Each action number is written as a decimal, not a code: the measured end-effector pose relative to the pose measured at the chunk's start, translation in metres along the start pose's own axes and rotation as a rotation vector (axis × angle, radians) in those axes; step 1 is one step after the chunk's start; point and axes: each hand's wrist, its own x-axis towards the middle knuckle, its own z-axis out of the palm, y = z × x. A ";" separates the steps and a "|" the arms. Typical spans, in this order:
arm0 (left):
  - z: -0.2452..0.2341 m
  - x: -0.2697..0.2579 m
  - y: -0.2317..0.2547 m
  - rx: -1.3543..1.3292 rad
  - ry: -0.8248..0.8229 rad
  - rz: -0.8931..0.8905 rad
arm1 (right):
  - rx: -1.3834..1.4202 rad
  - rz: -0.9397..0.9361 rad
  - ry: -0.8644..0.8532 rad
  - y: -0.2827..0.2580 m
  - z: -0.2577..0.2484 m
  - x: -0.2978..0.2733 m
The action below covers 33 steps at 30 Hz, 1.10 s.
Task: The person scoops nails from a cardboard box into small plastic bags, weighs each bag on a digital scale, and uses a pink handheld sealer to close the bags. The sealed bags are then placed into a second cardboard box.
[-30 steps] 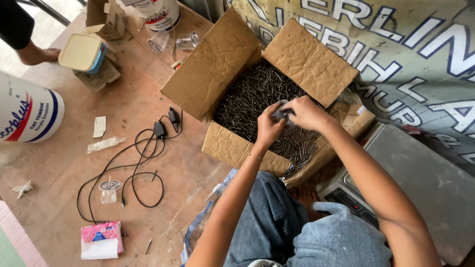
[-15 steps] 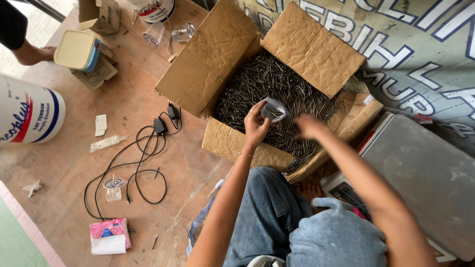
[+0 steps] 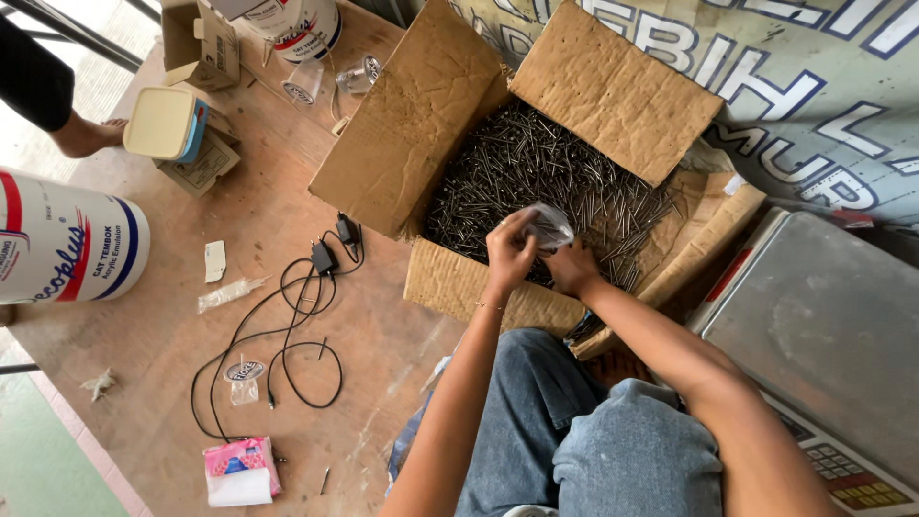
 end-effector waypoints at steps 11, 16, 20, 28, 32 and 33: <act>-0.007 0.003 0.005 0.010 -0.061 -0.011 | 0.095 0.010 0.028 0.020 -0.004 -0.004; -0.005 0.002 0.002 -0.027 -0.059 -0.038 | 0.329 -0.003 0.160 0.048 -0.022 -0.021; -0.003 0.002 0.002 -0.004 -0.057 -0.046 | 0.465 -0.026 0.260 0.064 -0.045 -0.053; 0.000 -0.003 0.010 -0.018 -0.098 -0.101 | 0.492 -0.246 0.641 0.034 -0.085 -0.044; 0.003 -0.008 0.012 -0.095 -0.110 -0.199 | 0.330 -0.276 0.761 0.026 -0.068 -0.021; 0.004 -0.008 0.011 -0.122 -0.117 -0.238 | 0.311 -0.270 0.739 0.027 -0.063 -0.017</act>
